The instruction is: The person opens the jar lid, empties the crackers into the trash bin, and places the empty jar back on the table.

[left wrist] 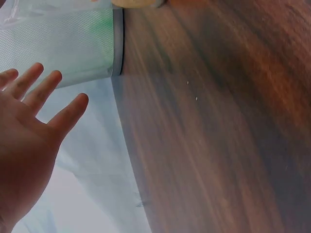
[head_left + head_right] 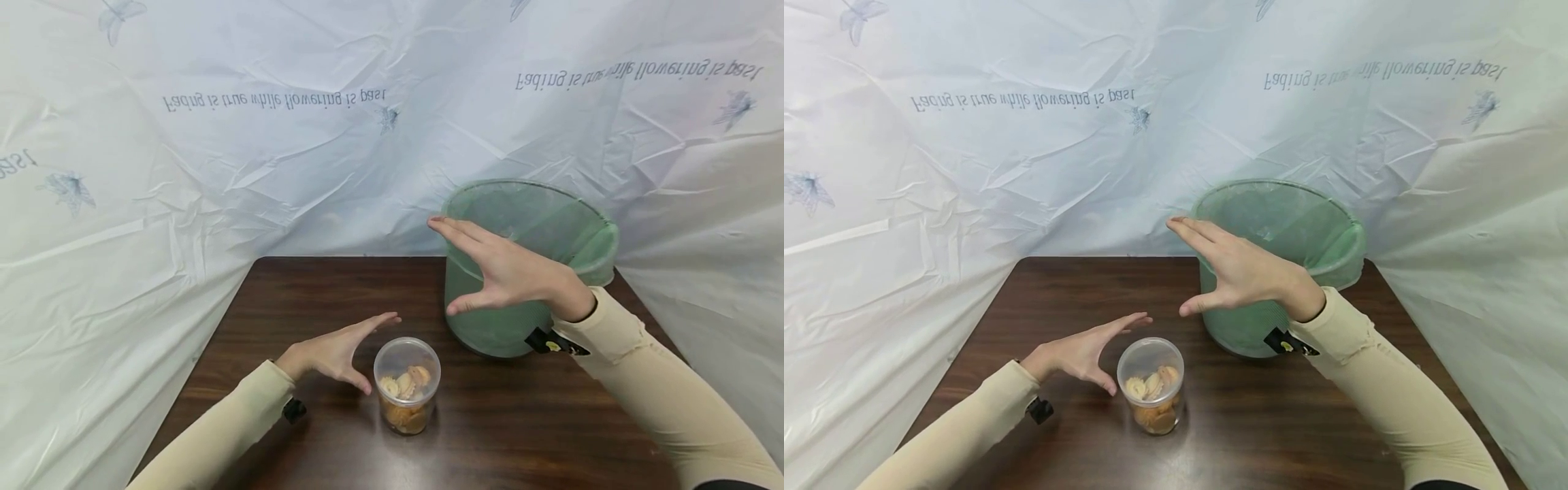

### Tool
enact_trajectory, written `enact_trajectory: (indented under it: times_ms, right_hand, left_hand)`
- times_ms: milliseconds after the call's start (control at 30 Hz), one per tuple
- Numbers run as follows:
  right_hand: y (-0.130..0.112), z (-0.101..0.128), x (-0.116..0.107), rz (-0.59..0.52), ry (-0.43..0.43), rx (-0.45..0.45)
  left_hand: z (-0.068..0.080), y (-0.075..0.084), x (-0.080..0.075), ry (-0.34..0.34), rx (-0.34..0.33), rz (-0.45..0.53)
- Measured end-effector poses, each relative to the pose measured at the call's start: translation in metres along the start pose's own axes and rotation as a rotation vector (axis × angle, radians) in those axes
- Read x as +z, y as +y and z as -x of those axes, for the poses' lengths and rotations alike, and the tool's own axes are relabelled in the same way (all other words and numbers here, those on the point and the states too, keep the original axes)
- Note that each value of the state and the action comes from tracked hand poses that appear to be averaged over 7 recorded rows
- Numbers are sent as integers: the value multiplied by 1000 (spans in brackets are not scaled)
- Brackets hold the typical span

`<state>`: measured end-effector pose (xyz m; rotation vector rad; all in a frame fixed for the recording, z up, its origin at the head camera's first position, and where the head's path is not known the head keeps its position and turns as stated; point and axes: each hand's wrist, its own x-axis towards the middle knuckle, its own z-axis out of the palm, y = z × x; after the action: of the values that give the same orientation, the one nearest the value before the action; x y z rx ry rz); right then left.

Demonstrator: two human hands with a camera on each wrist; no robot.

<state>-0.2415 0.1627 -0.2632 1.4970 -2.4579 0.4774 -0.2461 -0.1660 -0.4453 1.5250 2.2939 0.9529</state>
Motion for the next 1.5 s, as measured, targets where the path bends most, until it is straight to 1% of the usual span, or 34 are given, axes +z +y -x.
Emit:
enact_trajectory:
  times_ms: [100,300,400,533,600,633,833,900,1067,1300,1400,1433,1500]
  right_hand:
    - [-1,0,0,3,-1,-2]
    - [-4,-1,2,3,-4,-9]
    - [-6,-1,3,1,-9,-15]
    - [-9,-2,5,-10,-14,-26]
    - [-10,-3,6,-15,-16,-31]
    - [-11,-3,6,-15,-16,-34]
    - [-13,-2,9,-4,-18,-46]
    - [-14,-1,10,-3,-20,-47]
    - [-16,0,11,3,-29,-44]
    - [-18,1,14,-14,-37,-36]
    - [-19,2,16,-25,-40,-32]
    - [-19,3,17,-28,-41,-33]
    - [-20,3,20,-30,-42,-39]
  left_hand:
    - [-1,-1,3,2,18,17]
    - [0,-3,15,11,35,73]
    - [1,-4,21,6,28,80]
    - [2,-5,28,-16,-16,83]
    - [2,-6,31,-20,-20,92]
    - [1,-7,33,-20,-16,105]
    - [-3,-11,44,-7,66,151]
    - [-4,-11,46,-7,66,158]
    - [-3,-11,50,4,42,160]
    - [-2,-11,53,20,30,204]
    - [-3,-10,56,32,43,235]
    - [-4,-10,57,34,59,246]
    - [-6,-10,60,26,84,309]
